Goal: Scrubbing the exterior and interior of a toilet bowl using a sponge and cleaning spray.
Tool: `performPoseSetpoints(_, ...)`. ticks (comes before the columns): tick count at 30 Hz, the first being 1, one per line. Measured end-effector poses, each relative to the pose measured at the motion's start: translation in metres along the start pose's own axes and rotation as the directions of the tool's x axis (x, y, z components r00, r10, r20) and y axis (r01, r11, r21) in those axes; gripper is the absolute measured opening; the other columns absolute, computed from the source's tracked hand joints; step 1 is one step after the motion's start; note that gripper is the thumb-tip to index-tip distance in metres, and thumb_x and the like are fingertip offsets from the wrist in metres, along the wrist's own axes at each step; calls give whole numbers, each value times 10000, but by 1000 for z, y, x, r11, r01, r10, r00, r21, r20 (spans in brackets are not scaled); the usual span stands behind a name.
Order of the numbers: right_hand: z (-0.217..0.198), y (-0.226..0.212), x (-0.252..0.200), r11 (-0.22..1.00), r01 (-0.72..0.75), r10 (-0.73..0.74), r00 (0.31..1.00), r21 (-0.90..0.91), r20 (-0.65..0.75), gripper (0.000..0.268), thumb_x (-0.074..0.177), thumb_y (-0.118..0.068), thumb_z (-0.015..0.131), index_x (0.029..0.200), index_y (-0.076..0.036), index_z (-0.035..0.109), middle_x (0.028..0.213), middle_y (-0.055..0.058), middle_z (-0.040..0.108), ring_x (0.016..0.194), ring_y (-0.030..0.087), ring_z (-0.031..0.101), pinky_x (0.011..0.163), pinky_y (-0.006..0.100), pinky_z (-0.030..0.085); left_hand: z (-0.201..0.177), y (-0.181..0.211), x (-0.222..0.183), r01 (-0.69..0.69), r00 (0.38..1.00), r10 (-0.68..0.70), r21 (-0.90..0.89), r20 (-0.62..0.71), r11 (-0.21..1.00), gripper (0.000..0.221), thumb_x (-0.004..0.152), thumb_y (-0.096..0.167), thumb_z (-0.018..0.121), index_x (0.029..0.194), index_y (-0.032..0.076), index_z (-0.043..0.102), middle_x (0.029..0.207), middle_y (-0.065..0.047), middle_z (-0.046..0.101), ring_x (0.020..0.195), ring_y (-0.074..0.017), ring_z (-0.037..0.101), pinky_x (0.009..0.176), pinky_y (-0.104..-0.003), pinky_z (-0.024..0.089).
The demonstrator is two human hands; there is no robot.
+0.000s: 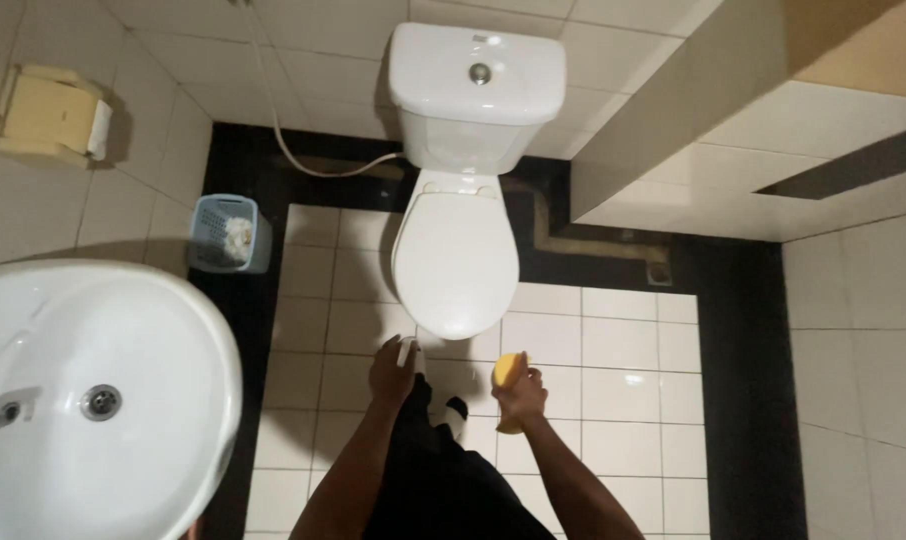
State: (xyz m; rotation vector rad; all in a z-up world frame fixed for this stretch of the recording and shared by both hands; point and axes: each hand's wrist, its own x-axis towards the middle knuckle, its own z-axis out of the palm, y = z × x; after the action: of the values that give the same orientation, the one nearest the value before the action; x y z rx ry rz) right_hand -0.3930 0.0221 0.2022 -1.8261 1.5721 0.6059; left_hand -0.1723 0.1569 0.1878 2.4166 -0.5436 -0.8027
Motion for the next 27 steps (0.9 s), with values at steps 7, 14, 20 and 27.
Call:
performPoseSetpoints(7, 4, -14, 72, 1000, -27, 27, 1000, -9, -5, 1225, 695, -526, 757, 1660, -191, 81, 1493, 183, 423, 1394, 346, 517, 1085, 474, 427, 12, -5, 72, 24, 996, -20, -40, 85, 999, 573, 1057, 611, 474, 1254, 115, 683, 1349, -139, 648, 1352, -339, 549, 1120, -523, 458)
performPoseSetpoints(14, 13, -18, 133, 989, -134, 134, 991, -62, -7, 1463, 608, -611, 812, 1641, -40, -53, 1475, 241, 419, 1399, 383, 483, 1097, 507, 415, 26, -31, 129, -260, 924, 182, -202, -335, 944, 320, 1045, 338, 653, 1086, 23, 695, 1040, -161, 721, 1153, -397, 646, 1063, -554, 512)
performPoseSetpoints(20, 0, -69, 176, 989, -140, 141, 990, 47, -17, 1388, 635, -401, 863, 1645, -49, -21, 1433, 241, 423, 1358, 433, 483, 1072, 541, 438, 16, -16, 171, 138, 931, -220, -276, -291, 951, 250, 1025, 277, 624, 1073, 32, 636, 1161, -147, 607, 1126, -406, 637, 936, -582, 549)
performPoseSetpoints(27, -11, -103, 221, 992, 52, -50, 999, 117, -21, 1250, 618, -222, 871, 1624, -33, 152, 1352, 291, 443, 1298, 509, 489, 1055, 558, 481, 93, -53, 233, -134, 658, 141, 70, -739, 989, 125, 1004, 96, 720, 974, 16, 629, 1055, -129, 585, 1038, -324, 622, 898, -398, 521)
